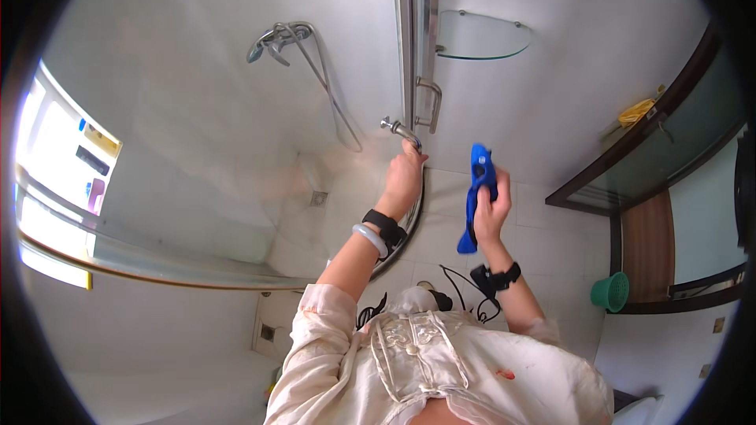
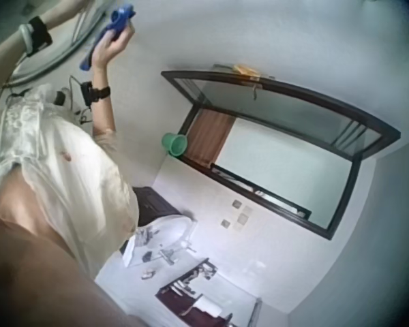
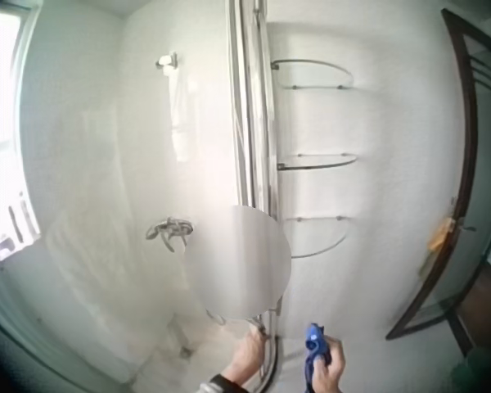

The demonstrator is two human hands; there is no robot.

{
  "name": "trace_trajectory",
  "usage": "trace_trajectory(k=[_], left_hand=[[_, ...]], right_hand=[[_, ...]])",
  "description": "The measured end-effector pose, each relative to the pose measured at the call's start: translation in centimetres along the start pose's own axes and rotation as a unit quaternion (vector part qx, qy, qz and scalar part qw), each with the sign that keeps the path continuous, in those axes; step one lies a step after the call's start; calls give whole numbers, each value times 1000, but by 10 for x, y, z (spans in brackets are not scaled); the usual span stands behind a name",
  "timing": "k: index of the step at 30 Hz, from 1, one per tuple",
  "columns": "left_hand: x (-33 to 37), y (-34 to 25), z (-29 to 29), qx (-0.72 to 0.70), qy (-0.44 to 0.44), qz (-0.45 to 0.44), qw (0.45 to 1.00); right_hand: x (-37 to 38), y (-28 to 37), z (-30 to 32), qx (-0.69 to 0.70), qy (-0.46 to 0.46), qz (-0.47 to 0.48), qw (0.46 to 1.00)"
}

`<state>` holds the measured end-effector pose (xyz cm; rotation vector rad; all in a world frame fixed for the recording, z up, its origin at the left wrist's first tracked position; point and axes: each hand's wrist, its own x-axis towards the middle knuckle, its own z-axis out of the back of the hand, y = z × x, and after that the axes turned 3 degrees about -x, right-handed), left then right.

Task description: The person wipes the glass door and interior walls of a shower enclosure using a blue cloth. They briefly rinse the cloth at the sink and continue wiping the glass surfaces.

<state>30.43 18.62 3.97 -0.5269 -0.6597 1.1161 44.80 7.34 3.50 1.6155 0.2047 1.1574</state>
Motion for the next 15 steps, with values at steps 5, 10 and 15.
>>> trace_trajectory(k=[5,10,15], left_hand=[[12,1,-8,-6,0,18,1000],[16,-4,-8,1,2,7,1000],[23,-6,-13,47,-7,12,999]], right_hand=[[-26,-6,26,-49,32,-46,997],[-37,-10,21,-28,52,-96,994],[-52,-10,8,-12,81,-116,990]])
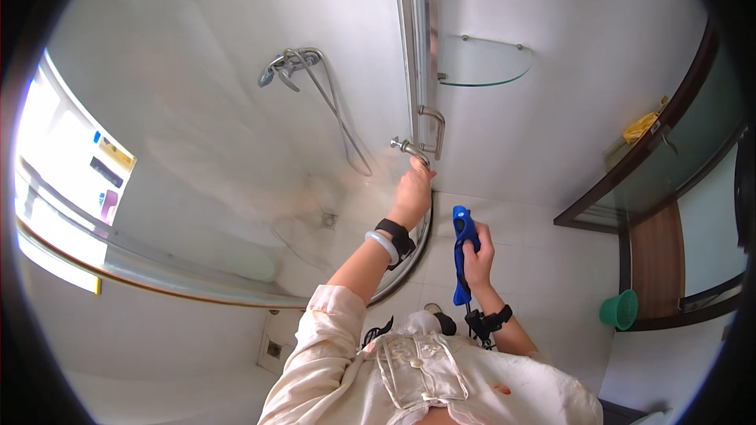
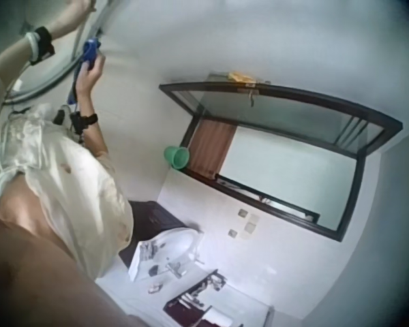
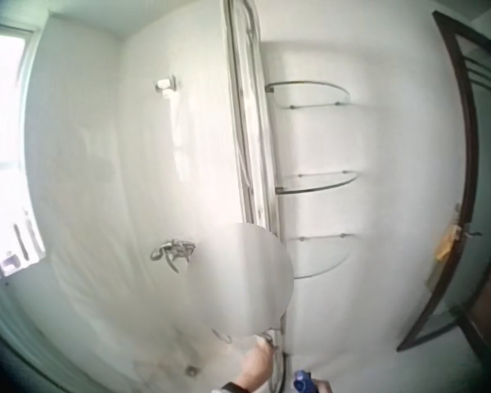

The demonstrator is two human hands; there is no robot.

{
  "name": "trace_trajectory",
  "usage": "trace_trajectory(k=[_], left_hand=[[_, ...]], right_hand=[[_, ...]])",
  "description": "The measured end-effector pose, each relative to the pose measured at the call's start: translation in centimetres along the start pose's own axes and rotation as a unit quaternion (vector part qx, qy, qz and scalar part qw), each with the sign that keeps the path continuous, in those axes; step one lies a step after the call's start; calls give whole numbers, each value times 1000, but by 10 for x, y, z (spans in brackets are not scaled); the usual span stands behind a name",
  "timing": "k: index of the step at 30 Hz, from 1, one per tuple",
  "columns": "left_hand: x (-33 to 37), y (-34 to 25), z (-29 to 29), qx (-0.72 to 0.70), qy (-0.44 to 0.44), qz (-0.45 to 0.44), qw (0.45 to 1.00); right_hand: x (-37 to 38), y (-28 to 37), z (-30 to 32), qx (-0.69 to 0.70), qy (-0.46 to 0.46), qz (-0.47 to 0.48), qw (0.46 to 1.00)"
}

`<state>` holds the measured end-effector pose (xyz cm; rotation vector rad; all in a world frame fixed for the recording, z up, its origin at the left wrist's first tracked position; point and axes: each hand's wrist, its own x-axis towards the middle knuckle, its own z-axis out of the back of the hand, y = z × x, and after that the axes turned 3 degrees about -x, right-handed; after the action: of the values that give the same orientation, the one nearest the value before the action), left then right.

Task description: The person wipes the glass door and interior walls of a shower enclosure using a blue cloth. They briefly rinse the cloth at the sink and continue wiping the glass surfaces.

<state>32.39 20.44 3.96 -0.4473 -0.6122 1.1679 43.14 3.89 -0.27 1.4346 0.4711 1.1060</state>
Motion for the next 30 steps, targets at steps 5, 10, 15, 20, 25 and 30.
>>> trace_trajectory(k=[5,10,15,20,25,30], left_hand=[[1,2,4,44,29,45,998],[-9,43,-18,29,21,-92,995],[-98,34,69,-237,224,-24,945],[-181,31,183,-201,107,-113,967],[-264,51,240,-233,-23,14,972],[-304,49,257,-168,-82,22,982]], right_hand=[[-18,-2,-9,39,25,-53,998],[15,44,-23,128,50,-46,990],[103,147,-60,92,29,247,964],[186,297,-111,28,-106,535,838],[109,308,-169,-107,55,588,800],[55,244,-185,-248,-22,936,247]])
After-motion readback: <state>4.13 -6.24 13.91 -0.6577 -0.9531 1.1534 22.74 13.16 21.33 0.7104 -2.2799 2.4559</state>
